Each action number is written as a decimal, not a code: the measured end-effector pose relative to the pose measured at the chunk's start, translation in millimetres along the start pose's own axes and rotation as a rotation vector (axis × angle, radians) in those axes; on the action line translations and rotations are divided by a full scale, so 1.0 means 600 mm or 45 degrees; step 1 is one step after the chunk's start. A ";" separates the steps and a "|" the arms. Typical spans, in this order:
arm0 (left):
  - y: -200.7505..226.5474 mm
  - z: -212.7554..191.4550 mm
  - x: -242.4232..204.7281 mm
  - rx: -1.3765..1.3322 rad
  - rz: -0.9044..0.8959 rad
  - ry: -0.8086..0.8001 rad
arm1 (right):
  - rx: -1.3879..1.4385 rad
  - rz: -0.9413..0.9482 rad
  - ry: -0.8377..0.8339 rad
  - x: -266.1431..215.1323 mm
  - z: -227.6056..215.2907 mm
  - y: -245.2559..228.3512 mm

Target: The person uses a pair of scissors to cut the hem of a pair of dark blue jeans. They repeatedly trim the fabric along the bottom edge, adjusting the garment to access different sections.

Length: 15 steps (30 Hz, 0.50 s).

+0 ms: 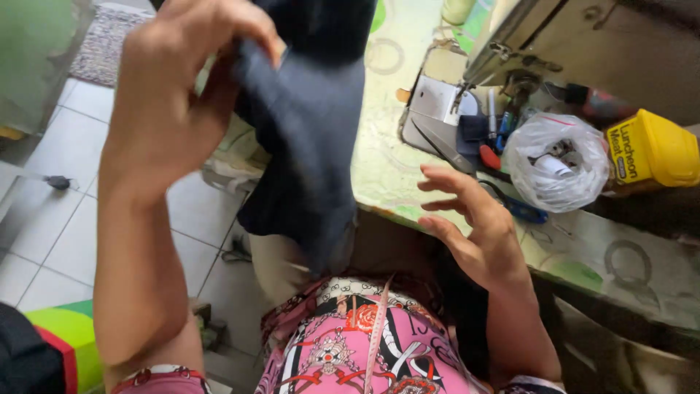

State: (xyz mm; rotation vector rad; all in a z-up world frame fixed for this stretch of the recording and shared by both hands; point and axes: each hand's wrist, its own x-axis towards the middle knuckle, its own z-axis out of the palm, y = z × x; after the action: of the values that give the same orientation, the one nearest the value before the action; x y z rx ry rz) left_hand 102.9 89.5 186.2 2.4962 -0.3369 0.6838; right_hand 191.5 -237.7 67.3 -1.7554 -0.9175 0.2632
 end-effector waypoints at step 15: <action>0.042 0.184 -0.135 -0.690 -0.291 0.219 | -0.618 -0.410 -0.046 0.111 0.108 -0.021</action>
State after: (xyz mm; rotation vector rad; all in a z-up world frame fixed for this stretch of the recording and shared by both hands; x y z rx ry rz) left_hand 69.8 16.3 72.7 1.9106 -0.1436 0.6108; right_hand 193.2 -143.6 70.3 -2.0021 -1.3539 -0.1527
